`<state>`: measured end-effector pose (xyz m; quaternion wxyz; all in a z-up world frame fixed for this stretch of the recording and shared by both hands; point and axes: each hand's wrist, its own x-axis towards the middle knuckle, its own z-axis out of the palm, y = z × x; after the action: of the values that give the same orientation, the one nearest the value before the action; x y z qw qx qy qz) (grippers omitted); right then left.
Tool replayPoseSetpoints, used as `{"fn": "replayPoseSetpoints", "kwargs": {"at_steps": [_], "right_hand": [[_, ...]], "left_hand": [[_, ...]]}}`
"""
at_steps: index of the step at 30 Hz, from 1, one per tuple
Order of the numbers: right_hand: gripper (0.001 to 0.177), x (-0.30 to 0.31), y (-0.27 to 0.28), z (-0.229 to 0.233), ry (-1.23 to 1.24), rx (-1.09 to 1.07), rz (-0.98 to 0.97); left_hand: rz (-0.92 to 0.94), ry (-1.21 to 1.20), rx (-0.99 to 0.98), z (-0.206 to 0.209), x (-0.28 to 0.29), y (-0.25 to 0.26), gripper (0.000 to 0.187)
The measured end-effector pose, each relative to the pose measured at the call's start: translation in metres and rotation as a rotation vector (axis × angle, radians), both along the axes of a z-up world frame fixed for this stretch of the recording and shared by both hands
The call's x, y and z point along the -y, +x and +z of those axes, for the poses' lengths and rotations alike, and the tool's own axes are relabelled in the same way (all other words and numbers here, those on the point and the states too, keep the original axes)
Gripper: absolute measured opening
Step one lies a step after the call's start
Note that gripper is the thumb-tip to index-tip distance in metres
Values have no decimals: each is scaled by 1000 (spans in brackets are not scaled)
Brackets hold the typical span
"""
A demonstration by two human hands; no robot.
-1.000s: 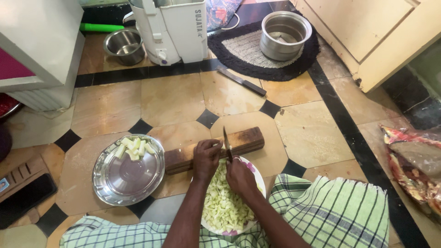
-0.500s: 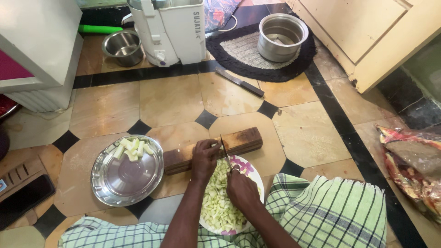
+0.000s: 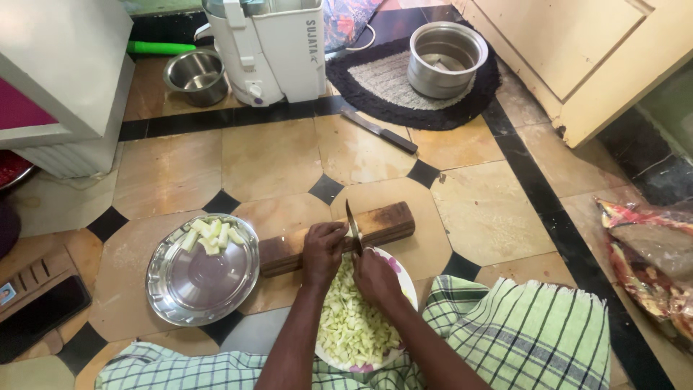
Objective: The person chops a vegetable into small pieces using a knife on a wooden block and places them onto a plate.
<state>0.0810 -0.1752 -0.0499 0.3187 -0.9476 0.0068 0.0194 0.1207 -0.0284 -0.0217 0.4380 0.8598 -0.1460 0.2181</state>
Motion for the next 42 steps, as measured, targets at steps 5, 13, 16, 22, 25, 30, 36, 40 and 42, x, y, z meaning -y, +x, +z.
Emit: {"fn": "replayPoseSetpoints", "kwargs": {"at_steps": [5, 13, 16, 22, 25, 30, 36, 40, 42], "right_hand": [[35, 2, -34, 22, 21, -34, -25], [32, -6, -60, 71, -69, -152, -13], [31, -6, -56, 60, -123, -141, -4], [20, -9, -22, 14, -215, 9, 112], [27, -8, -6, 12, -115, -154, -21], [36, 4, -35, 37, -27, -93, -30], [33, -2, -61, 65, -136, -24, 29], [32, -3, -55, 67, -127, -161, 23], [35, -4, -50, 60, -137, -210, 9]], "left_hand": [[-5, -24, -13, -7, 0, -1, 28], [-30, 21, -3, -12, -2, 2, 33], [-27, 2, -38, -12, -3, 1, 34], [-33, 14, -32, -11, -3, 2, 30], [-18, -18, 4, -11, -2, 2, 27], [3, -22, 11, -9, 1, 2, 32], [37, -13, -4, -9, 1, 1, 30], [30, -24, -16, -9, 1, -1, 30], [16, -32, -2, -8, 2, -1, 30]]}}
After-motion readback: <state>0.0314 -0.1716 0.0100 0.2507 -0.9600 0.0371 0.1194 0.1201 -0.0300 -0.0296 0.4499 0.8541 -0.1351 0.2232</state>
